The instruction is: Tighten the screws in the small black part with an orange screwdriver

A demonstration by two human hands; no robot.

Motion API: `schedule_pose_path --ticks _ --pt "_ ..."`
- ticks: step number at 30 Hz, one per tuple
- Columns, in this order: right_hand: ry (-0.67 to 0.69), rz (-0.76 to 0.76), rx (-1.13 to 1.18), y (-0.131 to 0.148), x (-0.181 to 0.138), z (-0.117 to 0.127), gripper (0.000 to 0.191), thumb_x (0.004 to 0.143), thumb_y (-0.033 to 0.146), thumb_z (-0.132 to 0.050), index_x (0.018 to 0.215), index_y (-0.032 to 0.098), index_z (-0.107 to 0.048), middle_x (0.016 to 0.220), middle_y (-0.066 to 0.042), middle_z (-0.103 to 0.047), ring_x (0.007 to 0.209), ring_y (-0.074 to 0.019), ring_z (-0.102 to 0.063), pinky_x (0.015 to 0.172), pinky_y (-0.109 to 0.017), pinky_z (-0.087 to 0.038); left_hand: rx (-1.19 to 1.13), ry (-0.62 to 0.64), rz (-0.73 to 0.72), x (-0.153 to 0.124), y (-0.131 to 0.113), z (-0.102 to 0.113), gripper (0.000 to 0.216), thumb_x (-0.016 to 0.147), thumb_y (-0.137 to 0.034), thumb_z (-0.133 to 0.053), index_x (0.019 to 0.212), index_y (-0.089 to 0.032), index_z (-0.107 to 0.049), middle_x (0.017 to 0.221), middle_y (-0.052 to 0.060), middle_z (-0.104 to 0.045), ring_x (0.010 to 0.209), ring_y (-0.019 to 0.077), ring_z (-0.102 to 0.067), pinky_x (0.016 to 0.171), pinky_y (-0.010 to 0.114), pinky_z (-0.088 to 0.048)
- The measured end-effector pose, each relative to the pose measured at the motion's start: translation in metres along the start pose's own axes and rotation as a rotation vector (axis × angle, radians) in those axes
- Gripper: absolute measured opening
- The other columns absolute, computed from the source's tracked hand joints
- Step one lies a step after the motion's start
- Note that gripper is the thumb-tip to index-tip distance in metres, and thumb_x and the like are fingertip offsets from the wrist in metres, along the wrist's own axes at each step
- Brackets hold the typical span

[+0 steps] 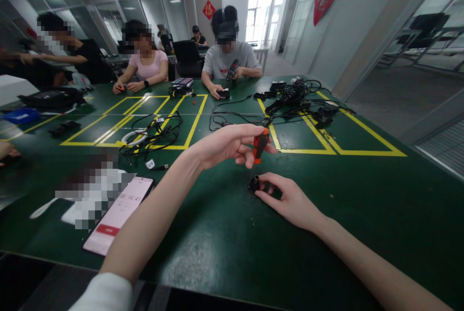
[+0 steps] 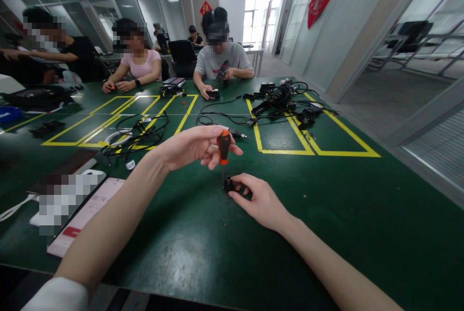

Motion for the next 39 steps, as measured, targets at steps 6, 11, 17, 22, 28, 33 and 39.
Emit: schedule_pose_path --ticks 6,11,17,22,28,33,39 --pt "-0.015 0.018 -0.016 -0.0003 0.0002 -0.0004 0.019 0.093 0.027 -0.065 0.110 0.020 -0.071 0.096 -0.007 -0.076 0.078 -0.0196 -0.068 0.070 -0.033 -0.060 0.026 -0.024 -0.027 -0.0014 -0.0021 -0.0041 0.047 0.084 -0.053 -0.077 0.109 -0.015 -0.067 0.091 0.007 -0.073 0.057 0.0075 -0.054 0.049 0.021 -0.033" --pt "-0.017 0.023 -0.011 -0.0007 0.0004 -0.0002 0.019 0.093 0.027 -0.065 0.109 0.021 -0.071 0.098 -0.007 -0.077 0.079 -0.0202 -0.069 0.071 -0.034 -0.060 0.054 -0.037 -0.016 -0.0011 -0.0022 -0.0055 0.051 0.082 -0.056 -0.077 0.107 -0.013 -0.073 0.090 0.007 -0.069 0.059 0.0063 -0.046 0.049 0.021 -0.029" --pt "-0.011 0.012 -0.003 0.0016 0.0004 0.0012 0.020 0.093 0.030 -0.064 0.109 0.020 -0.071 0.097 -0.007 -0.077 0.078 -0.0198 -0.068 0.071 -0.034 -0.060 0.023 -0.004 -0.017 -0.0008 -0.0020 -0.0047 0.050 0.082 -0.060 -0.076 0.095 -0.013 -0.067 0.099 0.012 -0.076 0.057 0.0068 -0.049 0.050 0.022 -0.035" --pt "-0.012 0.014 -0.012 0.0009 0.0006 0.0008 0.020 0.093 0.028 -0.064 0.109 0.020 -0.071 0.094 -0.007 -0.076 0.076 -0.0195 -0.067 0.067 -0.033 -0.059 -0.055 -0.029 0.040 0.0022 -0.0006 -0.0013 0.051 0.090 -0.064 -0.060 0.095 -0.013 -0.065 0.097 0.014 -0.076 0.055 0.0095 -0.054 0.051 0.024 -0.038" --pt "-0.013 0.015 -0.020 0.0011 0.0006 0.0008 0.021 0.094 0.030 -0.063 0.109 0.020 -0.071 0.093 -0.007 -0.076 0.076 -0.0195 -0.068 0.068 -0.033 -0.059 -0.045 -0.022 0.038 0.0026 0.0013 -0.0002 0.044 0.090 -0.055 -0.064 0.103 -0.014 -0.066 0.092 0.009 -0.075 0.055 0.0087 -0.053 0.050 0.023 -0.033" --pt "-0.016 0.013 -0.014 0.0024 0.0007 0.0004 0.020 0.093 0.029 -0.063 0.108 0.020 -0.071 0.091 -0.006 -0.075 0.076 -0.0198 -0.068 0.068 -0.032 -0.059 -0.012 -0.033 0.004 -0.0006 -0.0023 -0.0028 0.049 0.085 -0.053 -0.071 0.113 -0.014 -0.068 0.092 0.008 -0.072 0.058 0.0083 -0.049 0.049 0.023 -0.029" --pt "-0.020 0.012 -0.008 0.0020 0.0005 0.0001 0.020 0.093 0.029 -0.063 0.108 0.020 -0.070 0.092 -0.007 -0.075 0.077 -0.0204 -0.068 0.065 -0.032 -0.058 0.013 -0.080 -0.013 -0.0017 -0.0054 -0.0056 0.047 0.074 -0.049 -0.084 0.102 -0.014 -0.070 0.081 0.000 -0.062 0.060 0.0064 -0.048 0.048 0.020 -0.027"
Point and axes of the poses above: each hand's wrist, its own x-axis towards the middle knuckle, its own z-axis out of the back of the hand, y = z × x, the point moved 1 cm from there along x, towards the middle knuckle
